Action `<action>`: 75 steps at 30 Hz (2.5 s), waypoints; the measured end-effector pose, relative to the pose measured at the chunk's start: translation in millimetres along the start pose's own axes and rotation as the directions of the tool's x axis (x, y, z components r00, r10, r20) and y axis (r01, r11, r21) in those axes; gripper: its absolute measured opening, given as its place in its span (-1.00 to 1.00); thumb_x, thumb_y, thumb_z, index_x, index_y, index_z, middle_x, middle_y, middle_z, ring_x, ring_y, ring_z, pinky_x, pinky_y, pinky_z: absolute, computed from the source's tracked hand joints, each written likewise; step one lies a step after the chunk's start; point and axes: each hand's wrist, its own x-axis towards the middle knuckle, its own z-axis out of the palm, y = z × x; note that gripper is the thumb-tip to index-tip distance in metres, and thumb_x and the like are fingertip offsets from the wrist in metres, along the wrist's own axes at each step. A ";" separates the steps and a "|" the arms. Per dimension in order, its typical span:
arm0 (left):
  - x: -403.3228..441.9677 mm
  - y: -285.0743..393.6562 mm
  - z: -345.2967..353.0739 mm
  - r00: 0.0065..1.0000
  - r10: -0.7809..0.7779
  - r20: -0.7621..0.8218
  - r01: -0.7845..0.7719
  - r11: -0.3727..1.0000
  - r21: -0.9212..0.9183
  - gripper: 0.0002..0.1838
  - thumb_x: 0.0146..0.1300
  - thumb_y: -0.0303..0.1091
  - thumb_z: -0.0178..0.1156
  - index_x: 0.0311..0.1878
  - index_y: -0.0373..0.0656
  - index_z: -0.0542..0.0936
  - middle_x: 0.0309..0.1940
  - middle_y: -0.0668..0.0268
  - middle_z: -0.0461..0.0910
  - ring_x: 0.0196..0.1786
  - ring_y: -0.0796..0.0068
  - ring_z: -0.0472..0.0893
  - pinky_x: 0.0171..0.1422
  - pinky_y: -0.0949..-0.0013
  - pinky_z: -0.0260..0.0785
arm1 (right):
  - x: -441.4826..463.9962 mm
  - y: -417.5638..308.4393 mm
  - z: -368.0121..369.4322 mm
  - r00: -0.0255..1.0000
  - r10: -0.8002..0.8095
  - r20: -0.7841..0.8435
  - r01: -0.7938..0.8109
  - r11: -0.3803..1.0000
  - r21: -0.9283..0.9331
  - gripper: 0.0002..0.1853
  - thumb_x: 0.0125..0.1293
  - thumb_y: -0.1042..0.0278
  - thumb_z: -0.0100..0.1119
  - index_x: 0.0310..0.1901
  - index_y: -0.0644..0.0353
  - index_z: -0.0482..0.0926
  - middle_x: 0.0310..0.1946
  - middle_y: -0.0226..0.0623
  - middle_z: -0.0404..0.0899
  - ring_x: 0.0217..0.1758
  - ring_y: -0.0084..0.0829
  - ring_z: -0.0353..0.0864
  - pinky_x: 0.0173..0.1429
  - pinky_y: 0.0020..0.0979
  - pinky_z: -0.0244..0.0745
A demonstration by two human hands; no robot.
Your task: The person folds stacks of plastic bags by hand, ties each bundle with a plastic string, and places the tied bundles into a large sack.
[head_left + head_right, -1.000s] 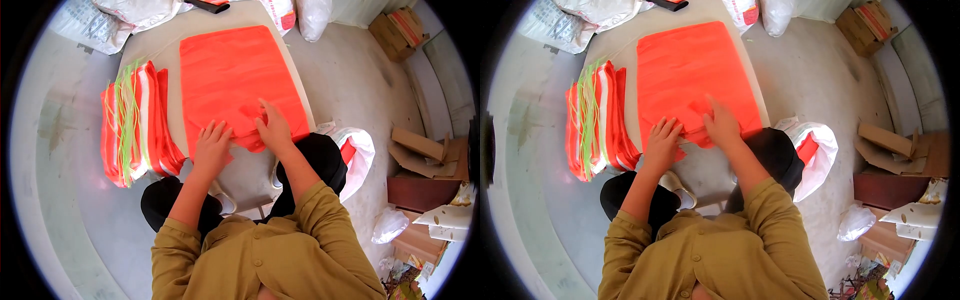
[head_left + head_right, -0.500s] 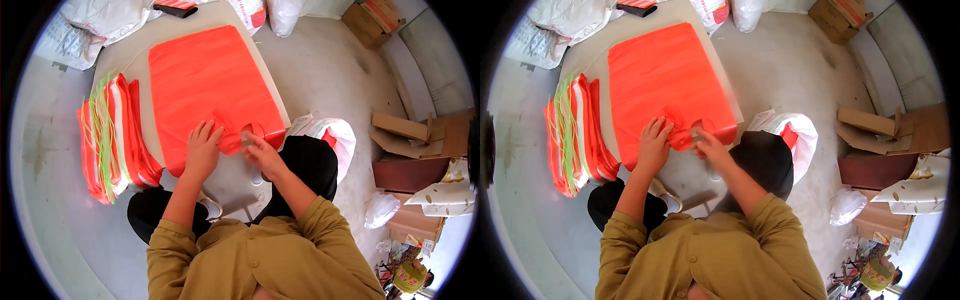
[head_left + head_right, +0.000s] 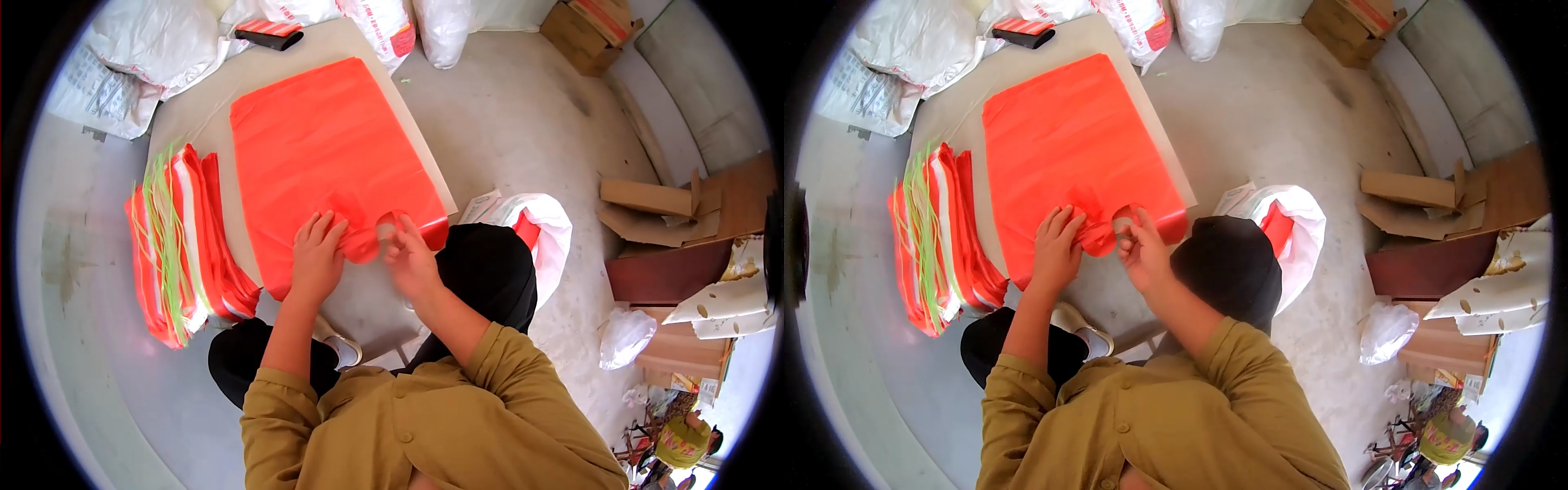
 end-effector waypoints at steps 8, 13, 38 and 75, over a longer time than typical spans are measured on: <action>-0.1 -0.5 -4.2 1.000 0.002 0.028 -0.002 1.000 0.005 -0.38 0.15 -0.54 0.27 0.35 -0.05 0.59 0.44 0.09 0.46 0.52 -0.08 0.35 0.58 -0.07 0.23 | 5.4 24.6 30.1 0.991 -0.090 0.095 0.074 0.984 0.160 -0.41 0.67 0.30 -0.05 0.58 -0.31 0.00 0.11 -0.33 0.60 -0.21 -0.47 0.56 -0.19 -0.45 0.50; -0.2 -1.6 -4.0 0.999 0.005 0.038 -0.005 1.000 0.004 -0.38 0.15 -0.54 0.28 0.35 -0.04 0.59 0.45 0.10 0.45 0.52 -0.08 0.35 0.58 -0.08 0.23 | 11.6 22.7 14.3 0.982 -0.189 0.012 0.183 0.964 0.191 -0.73 0.65 0.29 0.04 0.25 -0.15 0.26 0.07 -0.31 0.61 -0.23 -0.47 0.58 -0.20 -0.43 0.53; 3.7 2.6 -8.1 1.000 -0.018 0.019 0.018 1.000 -0.023 -0.42 0.10 -0.54 0.28 0.27 -0.02 0.64 0.40 0.15 0.50 0.47 -0.07 0.40 0.49 -0.12 0.28 | 63.3 -60.1 55.8 0.719 -0.189 0.669 0.517 -0.498 -0.696 -0.64 0.39 0.50 0.16 0.20 0.16 0.62 0.20 -0.11 0.64 0.39 -0.04 0.47 0.47 0.05 0.29; 11.0 7.2 -29.6 0.985 -0.001 0.173 0.009 0.999 -0.047 -0.22 0.02 -0.41 0.47 0.42 0.06 0.55 0.54 -0.03 0.28 0.49 -0.13 0.36 0.57 -0.06 0.23 | 38.1 -31.9 27.7 0.282 0.207 0.937 0.805 -0.582 -0.114 -0.85 0.20 0.37 0.32 -0.20 0.14 0.63 0.03 -0.22 0.65 0.19 -0.11 0.57 0.32 -0.07 0.49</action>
